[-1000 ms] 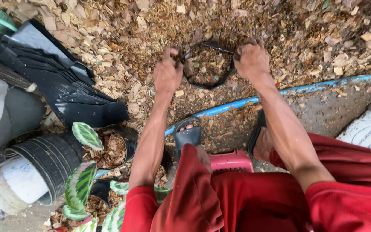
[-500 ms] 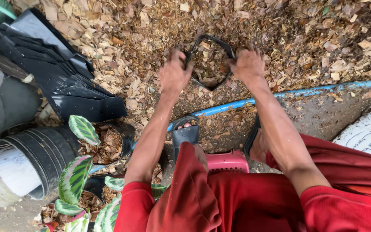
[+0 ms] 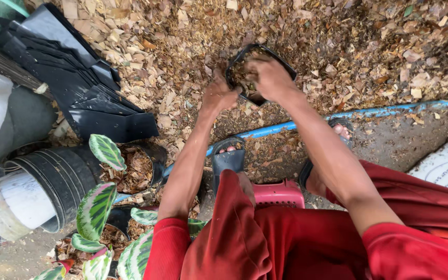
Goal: The person sits on a low stool and pots plants by hand. They fill black plastic nursery pots with wood-chip growing medium from the ground, place a calathea plant into a pot, press medium around it, and move finished pots into a white plastic crate.
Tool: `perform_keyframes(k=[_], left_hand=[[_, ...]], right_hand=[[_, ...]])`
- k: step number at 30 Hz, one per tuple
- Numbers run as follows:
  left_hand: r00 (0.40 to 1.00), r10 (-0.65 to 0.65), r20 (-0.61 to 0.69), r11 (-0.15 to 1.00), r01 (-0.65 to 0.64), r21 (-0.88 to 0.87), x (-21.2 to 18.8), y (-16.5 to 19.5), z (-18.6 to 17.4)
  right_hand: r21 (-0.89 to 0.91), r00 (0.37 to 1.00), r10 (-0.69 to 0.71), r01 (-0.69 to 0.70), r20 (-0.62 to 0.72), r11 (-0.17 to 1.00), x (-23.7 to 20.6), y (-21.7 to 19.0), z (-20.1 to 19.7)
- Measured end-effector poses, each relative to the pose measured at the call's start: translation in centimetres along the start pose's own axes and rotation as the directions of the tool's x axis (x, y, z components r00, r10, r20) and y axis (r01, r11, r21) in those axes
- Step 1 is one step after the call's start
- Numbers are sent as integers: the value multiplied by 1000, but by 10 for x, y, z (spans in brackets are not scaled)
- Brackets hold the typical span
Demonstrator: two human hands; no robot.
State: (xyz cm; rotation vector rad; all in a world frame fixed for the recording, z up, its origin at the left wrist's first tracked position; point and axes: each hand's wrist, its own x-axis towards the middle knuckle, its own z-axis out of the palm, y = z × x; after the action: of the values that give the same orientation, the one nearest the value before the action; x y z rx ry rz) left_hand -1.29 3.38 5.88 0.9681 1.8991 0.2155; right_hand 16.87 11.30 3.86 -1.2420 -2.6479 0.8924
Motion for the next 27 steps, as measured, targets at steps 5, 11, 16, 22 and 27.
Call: perform_keyframes(k=[5, 11, 16, 22, 27], left_hand=[[990, 138, -37, 956, -143, -255, -15, -1, 8], [958, 182, -220, 980, -195, -39, -10, -3, 13], [704, 490, -513, 871, -420, 255, 22, 0, 5], [784, 451, -425, 892, -380, 246, 35, 11, 10], [843, 377, -384, 926, -341, 161, 10, 2, 5]], right_hand=[[-477, 784, 287, 14, 551, 879, 4, -8, 21], [-372, 628, 365, -126, 687, 920, -5, -9, -8], [-296, 769, 330, -191, 548, 936, 20, -37, -16], [-293, 811, 315, -186, 493, 938, 48, -50, -3], [-159, 732, 399, -377, 552, 912, 42, -22, -18]])
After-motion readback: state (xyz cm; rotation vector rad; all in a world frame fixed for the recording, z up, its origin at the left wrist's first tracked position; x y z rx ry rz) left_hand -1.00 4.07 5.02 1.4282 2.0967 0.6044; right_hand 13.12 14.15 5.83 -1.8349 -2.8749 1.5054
